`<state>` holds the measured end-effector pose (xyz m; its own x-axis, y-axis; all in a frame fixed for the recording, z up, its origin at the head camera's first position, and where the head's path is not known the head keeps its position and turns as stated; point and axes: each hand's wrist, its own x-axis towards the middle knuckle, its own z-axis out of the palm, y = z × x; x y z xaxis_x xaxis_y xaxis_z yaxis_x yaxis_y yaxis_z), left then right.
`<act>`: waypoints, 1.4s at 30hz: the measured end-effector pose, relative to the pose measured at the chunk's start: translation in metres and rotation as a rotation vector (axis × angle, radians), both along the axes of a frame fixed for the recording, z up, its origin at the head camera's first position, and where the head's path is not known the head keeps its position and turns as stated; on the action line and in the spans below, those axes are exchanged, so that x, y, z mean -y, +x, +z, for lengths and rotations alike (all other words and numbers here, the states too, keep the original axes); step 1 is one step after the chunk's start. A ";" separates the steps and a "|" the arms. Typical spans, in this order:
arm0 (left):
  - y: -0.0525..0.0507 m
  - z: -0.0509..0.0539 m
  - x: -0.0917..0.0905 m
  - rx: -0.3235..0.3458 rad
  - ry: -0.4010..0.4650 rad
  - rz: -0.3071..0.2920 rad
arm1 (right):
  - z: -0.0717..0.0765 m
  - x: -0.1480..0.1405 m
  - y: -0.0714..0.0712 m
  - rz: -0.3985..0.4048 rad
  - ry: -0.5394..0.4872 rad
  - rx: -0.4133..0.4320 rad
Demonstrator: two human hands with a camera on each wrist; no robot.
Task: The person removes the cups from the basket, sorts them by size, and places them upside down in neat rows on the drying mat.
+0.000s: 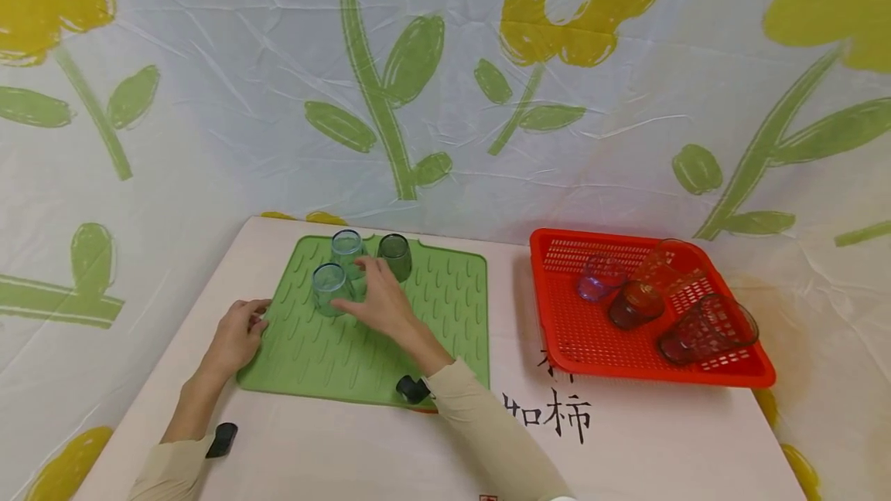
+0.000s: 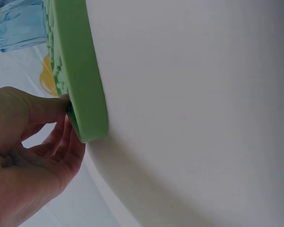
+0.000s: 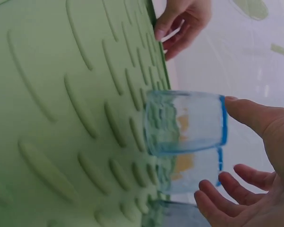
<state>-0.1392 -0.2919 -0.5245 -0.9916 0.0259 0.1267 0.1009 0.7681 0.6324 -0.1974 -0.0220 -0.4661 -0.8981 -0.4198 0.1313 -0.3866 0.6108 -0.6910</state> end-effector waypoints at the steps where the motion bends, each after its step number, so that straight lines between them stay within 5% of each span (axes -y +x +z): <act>1: 0.000 0.000 0.000 -0.001 -0.001 0.001 | 0.002 -0.003 0.000 0.004 0.002 -0.010; 22: 0.004 -0.003 0.004 0.022 0.000 0.019 | 0.039 -0.070 -0.001 0.033 0.049 -0.070; 29: 0.003 -0.003 0.005 0.010 -0.004 0.001 | 0.051 -0.097 -0.002 0.004 0.063 -0.044; 42: -0.001 -0.004 0.003 -0.045 -0.005 -0.005 | 0.070 -0.156 -0.015 -0.081 0.119 -0.148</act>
